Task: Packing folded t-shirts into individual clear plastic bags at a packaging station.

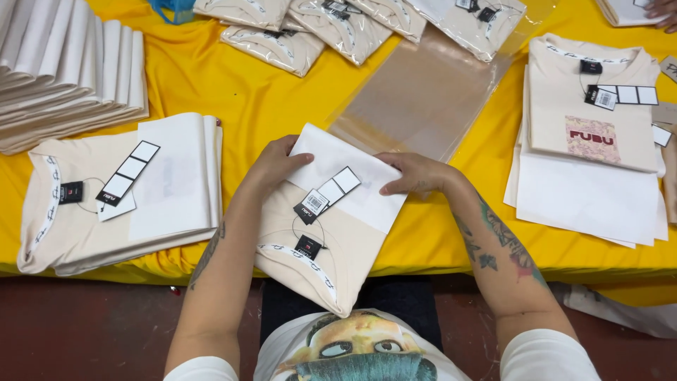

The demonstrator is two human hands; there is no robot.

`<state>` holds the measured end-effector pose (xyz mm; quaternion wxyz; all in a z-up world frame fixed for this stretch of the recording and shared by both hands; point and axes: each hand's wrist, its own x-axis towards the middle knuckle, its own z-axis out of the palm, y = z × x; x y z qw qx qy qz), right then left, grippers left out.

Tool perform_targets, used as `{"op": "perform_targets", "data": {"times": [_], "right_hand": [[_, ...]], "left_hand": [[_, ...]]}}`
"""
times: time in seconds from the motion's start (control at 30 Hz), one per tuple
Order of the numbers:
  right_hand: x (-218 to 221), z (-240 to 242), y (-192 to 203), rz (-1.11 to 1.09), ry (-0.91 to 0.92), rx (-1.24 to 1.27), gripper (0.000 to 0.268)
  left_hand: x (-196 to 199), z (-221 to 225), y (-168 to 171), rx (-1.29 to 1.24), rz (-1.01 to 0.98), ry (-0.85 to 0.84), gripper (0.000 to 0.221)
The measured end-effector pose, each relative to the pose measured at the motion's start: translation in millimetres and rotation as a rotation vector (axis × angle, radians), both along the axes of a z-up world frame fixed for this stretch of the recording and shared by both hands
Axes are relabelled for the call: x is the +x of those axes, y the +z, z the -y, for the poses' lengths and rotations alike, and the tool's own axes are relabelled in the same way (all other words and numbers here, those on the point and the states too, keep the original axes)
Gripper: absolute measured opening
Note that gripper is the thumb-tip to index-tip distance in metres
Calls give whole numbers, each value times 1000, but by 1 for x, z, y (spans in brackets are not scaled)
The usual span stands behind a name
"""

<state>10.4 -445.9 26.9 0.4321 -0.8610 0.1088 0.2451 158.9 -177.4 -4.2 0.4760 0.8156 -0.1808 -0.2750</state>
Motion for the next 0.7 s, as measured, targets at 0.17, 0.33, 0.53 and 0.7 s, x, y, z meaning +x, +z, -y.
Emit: {"op": "perform_targets", "data": {"times": [0.17, 0.33, 0.53, 0.7], "right_hand": [[16, 15, -40, 602, -214, -233, 34], [40, 37, -105, 731, -31, -378, 42], [57, 51, -129, 822, -115, -385, 11], [57, 51, -118, 798, -237, -182, 12]], "left_hand": [[-13, -2, 1, -18, 70, 18, 51], [-20, -6, -2, -128, 53, -15, 49], [-23, -7, -7, -166, 54, -12, 49], [-20, -9, -16, -132, 91, -15, 47]]}}
